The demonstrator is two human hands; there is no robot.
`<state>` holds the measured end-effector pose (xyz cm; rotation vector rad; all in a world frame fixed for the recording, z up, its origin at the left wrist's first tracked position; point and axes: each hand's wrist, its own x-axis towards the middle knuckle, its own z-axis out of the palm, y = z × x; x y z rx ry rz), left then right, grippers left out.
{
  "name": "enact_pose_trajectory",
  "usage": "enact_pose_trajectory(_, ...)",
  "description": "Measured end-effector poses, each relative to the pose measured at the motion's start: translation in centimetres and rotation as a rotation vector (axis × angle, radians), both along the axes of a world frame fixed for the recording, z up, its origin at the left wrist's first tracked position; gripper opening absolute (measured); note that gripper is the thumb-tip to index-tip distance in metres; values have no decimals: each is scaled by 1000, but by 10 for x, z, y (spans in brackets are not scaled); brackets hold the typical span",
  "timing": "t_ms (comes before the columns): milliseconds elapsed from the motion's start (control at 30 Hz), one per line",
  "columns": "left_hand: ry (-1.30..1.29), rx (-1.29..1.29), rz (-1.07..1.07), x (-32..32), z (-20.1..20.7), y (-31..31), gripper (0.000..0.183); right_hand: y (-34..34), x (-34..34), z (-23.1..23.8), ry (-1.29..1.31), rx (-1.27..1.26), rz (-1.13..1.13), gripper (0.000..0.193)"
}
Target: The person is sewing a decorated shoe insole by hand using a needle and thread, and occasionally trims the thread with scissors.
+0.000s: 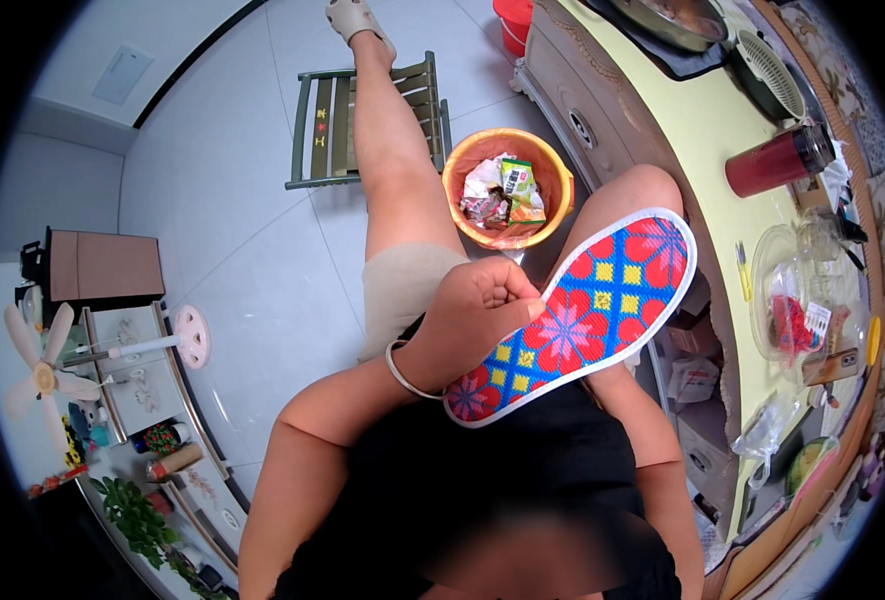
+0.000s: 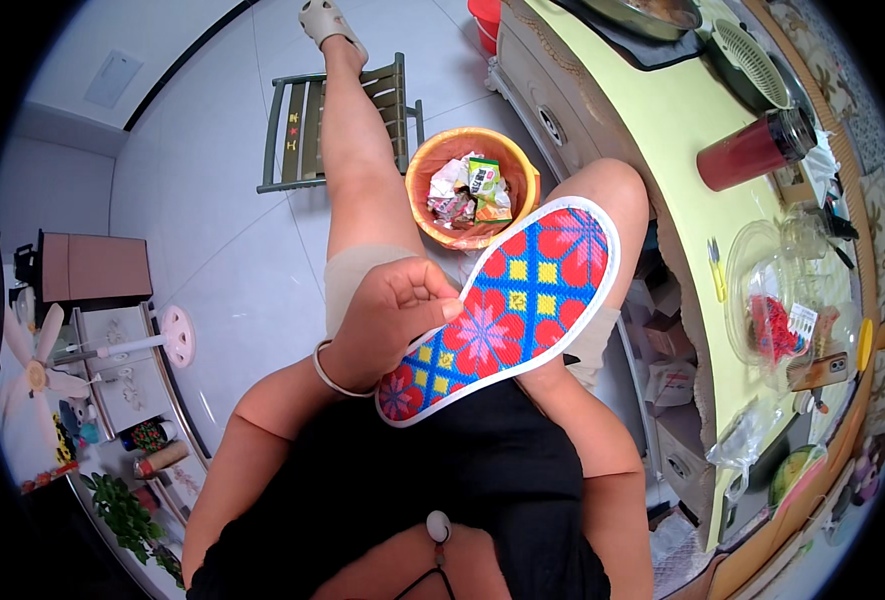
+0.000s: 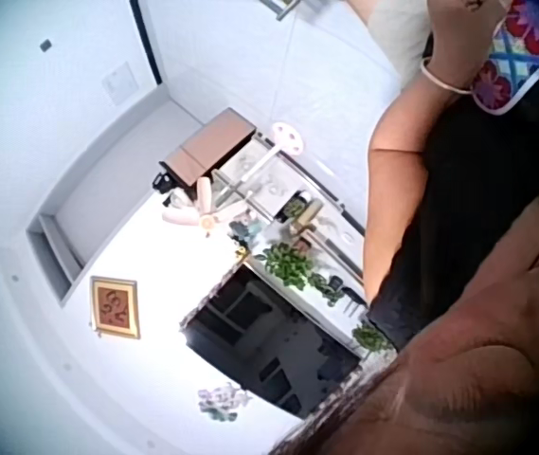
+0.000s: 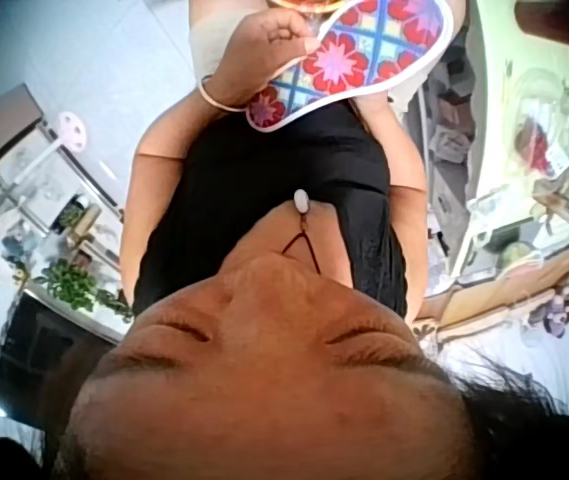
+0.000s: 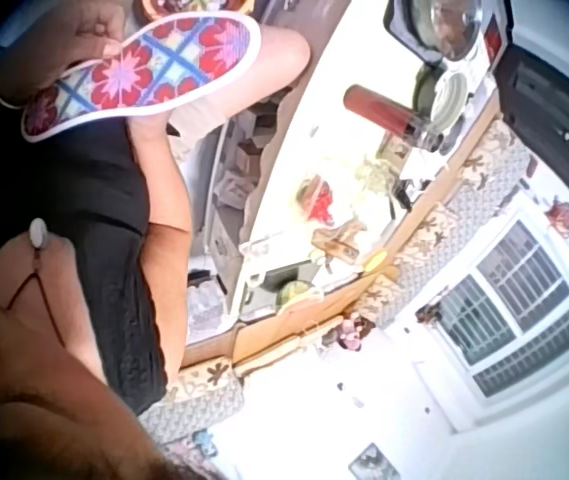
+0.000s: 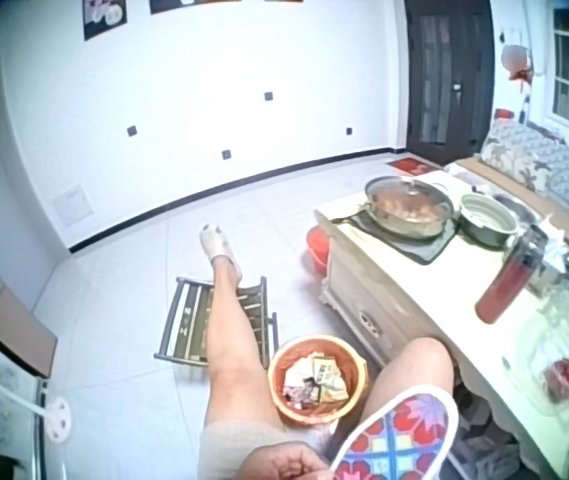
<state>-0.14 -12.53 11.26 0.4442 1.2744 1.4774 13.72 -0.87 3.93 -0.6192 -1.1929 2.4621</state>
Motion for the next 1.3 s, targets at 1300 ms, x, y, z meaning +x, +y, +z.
enact_pose_trajectory(1300, -89, -26, 15, 2, 1, -1, 5, 4, -2, -19, -139, -177, -21, 26)
